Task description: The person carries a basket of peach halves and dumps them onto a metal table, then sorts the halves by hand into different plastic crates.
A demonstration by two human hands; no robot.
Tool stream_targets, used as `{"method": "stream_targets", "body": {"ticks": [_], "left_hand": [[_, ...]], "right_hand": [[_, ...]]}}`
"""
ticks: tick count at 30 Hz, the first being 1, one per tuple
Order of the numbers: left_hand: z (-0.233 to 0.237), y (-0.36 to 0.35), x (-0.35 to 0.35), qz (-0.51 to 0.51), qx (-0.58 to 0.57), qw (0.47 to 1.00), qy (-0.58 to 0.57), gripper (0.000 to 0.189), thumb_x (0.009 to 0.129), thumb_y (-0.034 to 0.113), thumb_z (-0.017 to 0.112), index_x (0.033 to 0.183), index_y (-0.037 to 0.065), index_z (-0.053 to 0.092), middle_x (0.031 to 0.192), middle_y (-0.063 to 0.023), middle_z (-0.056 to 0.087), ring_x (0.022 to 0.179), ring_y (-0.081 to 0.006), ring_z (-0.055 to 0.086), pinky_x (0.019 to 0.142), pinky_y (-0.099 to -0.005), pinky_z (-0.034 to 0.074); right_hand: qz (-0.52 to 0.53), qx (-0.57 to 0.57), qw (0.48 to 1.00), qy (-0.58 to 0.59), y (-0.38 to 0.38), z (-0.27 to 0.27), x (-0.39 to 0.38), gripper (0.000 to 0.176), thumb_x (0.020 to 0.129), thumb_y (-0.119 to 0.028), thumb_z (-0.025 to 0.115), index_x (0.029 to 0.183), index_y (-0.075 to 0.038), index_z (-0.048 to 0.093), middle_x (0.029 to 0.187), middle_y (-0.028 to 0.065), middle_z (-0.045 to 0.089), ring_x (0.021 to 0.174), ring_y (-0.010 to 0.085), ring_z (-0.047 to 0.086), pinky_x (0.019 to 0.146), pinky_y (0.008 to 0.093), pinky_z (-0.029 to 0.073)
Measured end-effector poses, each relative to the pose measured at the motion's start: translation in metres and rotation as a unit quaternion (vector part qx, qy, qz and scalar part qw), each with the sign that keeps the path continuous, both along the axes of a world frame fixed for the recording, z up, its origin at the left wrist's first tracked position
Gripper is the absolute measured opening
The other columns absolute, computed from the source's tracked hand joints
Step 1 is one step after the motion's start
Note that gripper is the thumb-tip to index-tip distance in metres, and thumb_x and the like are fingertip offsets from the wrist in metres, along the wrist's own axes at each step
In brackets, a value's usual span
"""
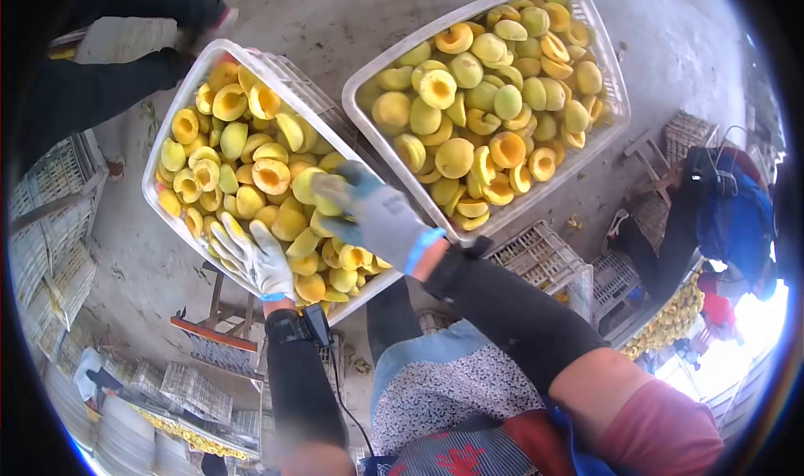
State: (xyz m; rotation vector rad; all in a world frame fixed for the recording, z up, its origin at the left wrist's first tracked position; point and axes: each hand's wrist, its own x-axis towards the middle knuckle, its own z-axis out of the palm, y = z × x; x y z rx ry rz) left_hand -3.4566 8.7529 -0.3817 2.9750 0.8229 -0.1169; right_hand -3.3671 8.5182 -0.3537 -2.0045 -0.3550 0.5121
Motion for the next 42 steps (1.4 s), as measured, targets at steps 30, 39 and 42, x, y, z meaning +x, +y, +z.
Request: {"method": "stream_targets", "body": {"ticks": [30, 39, 42], "left_hand": [[-0.01, -0.337, 0.152, -0.327, 0.022, 0.943, -0.059, 0.066, 0.099, 0.056, 0.049, 0.152, 0.017, 0.048, 0.16, -0.0208, 0.037, 0.143, -0.0485, 0.036, 0.112, -0.0661, 0.032], [-0.022, -0.327, 0.141, -0.373, 0.03, 0.921, -0.108, 0.069, 0.104, 0.06, 0.039, 0.149, 0.01, 0.05, 0.157, -0.0183, 0.043, 0.142, -0.0449, 0.041, 0.11, -0.0651, 0.034], [-0.007, -0.328, 0.143, -0.372, 0.005, 0.924, -0.085, 0.069, 0.102, 0.059, 0.045, 0.149, 0.009, 0.049, 0.156, -0.0188, 0.043, 0.142, -0.0455, 0.04, 0.114, -0.0628, 0.032]], "right_hand": [[-0.178, -0.453, 0.832, -0.267, -0.382, -0.076, 0.137, 0.064, 0.092, -0.055, 0.061, 0.141, -0.015, 0.059, 0.158, 0.0082, 0.04, 0.149, 0.0344, 0.033, 0.121, 0.0615, 0.018], [-0.229, -0.441, 0.846, -0.194, -0.364, -0.064, 0.093, 0.068, 0.092, -0.056, 0.062, 0.144, -0.012, 0.056, 0.158, 0.0118, 0.042, 0.151, 0.0362, 0.03, 0.123, 0.0621, 0.012], [-0.25, -0.364, 0.88, -0.175, -0.375, -0.047, 0.087, 0.064, 0.093, -0.051, 0.064, 0.143, -0.012, 0.056, 0.154, 0.0145, 0.046, 0.149, 0.0384, 0.034, 0.124, 0.0592, 0.015]]}}
